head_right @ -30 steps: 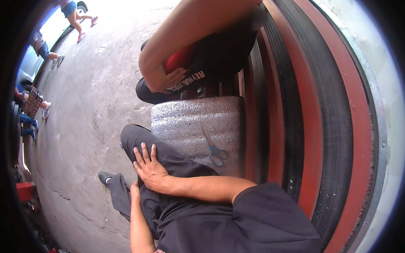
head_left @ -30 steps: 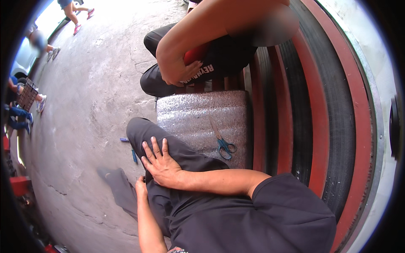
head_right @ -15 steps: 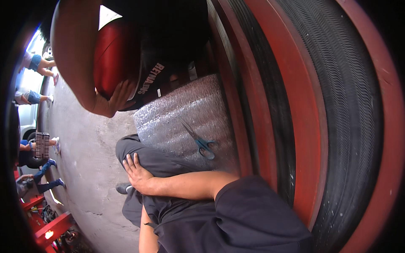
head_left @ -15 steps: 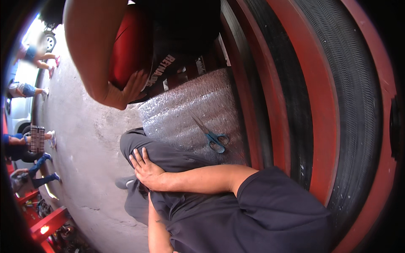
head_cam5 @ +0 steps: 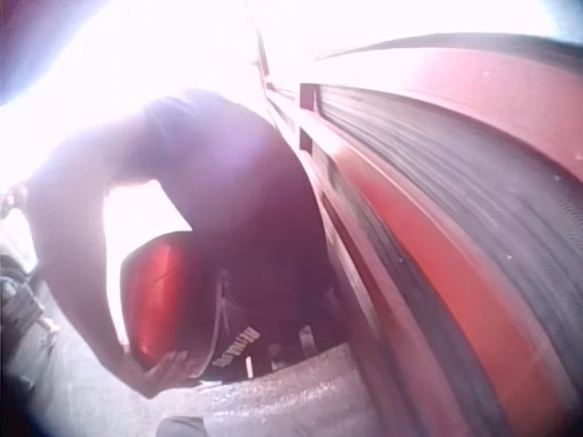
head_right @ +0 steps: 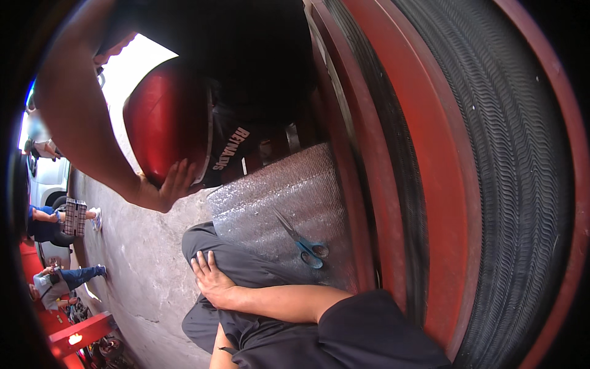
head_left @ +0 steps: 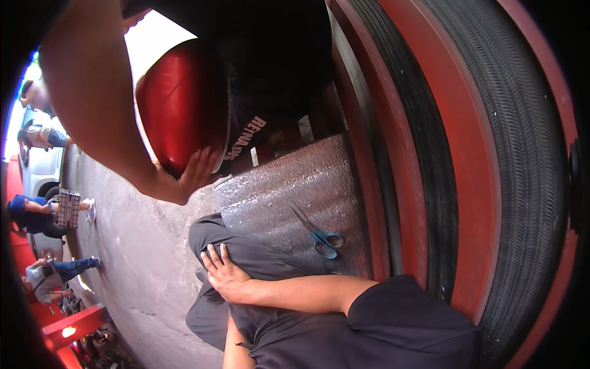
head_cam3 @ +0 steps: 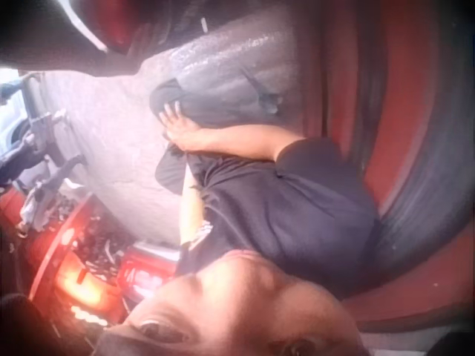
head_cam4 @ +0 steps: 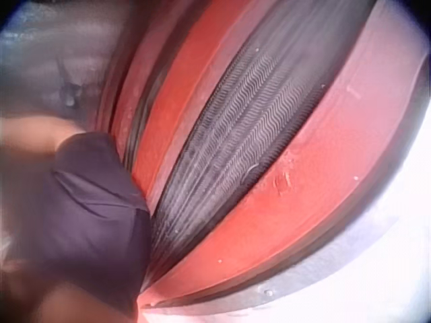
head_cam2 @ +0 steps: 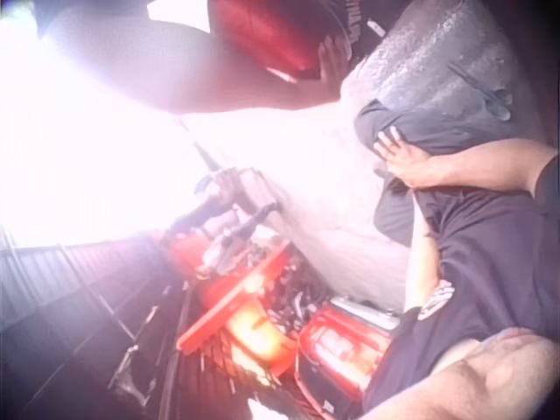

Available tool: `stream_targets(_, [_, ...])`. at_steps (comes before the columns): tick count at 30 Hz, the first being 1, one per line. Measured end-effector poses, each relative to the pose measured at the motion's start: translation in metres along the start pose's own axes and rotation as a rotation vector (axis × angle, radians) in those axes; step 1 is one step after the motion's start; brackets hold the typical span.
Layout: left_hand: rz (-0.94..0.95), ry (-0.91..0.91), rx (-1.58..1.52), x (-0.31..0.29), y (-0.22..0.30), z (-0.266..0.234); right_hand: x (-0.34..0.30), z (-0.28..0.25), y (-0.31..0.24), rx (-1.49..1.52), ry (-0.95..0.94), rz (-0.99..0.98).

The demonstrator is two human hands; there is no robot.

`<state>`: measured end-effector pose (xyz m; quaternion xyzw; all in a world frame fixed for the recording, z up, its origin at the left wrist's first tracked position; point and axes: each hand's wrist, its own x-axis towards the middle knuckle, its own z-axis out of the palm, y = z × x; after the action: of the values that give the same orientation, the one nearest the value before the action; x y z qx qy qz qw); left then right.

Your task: The person is repairing a red car side mirror. They use a screwdriver to remove screws and separate the mirror housing. They then reassemble the mirror and tighten the screws.

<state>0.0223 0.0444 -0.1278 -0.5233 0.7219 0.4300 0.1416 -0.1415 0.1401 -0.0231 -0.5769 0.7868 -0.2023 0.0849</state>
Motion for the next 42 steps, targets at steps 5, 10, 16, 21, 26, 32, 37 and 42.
stream_targets(5, [-0.015,-0.007,-0.157,-0.009,-0.041,-0.024,0.003,-0.019,0.005,0.125,-0.116,0.000])
stream_targets(10, [0.042,0.331,0.498,0.010,-0.026,-0.125,0.001,-0.012,0.030,0.575,0.201,0.161])
stream_targets(16, [0.019,0.652,0.365,0.029,-0.096,-0.223,0.004,-0.065,0.129,0.995,0.571,0.690])
stream_targets(21, [-0.137,0.625,0.227,0.040,-0.139,-0.201,-0.013,-0.155,0.239,1.331,1.095,0.765])
stream_targets(26, [-0.040,0.790,0.238,0.031,-0.120,-0.181,-0.008,-0.215,0.238,1.460,0.891,0.684])
stream_targets(32, [-0.042,0.776,0.115,0.043,-0.130,-0.195,0.021,-0.219,0.219,1.463,0.962,0.582])
stream_targets(37, [-0.054,0.745,0.071,0.039,-0.146,-0.204,0.034,-0.191,0.197,1.404,1.046,0.467])
stream_targets(42, [-0.038,0.725,0.062,0.044,-0.161,-0.206,0.043,-0.117,0.164,0.925,1.054,0.432])
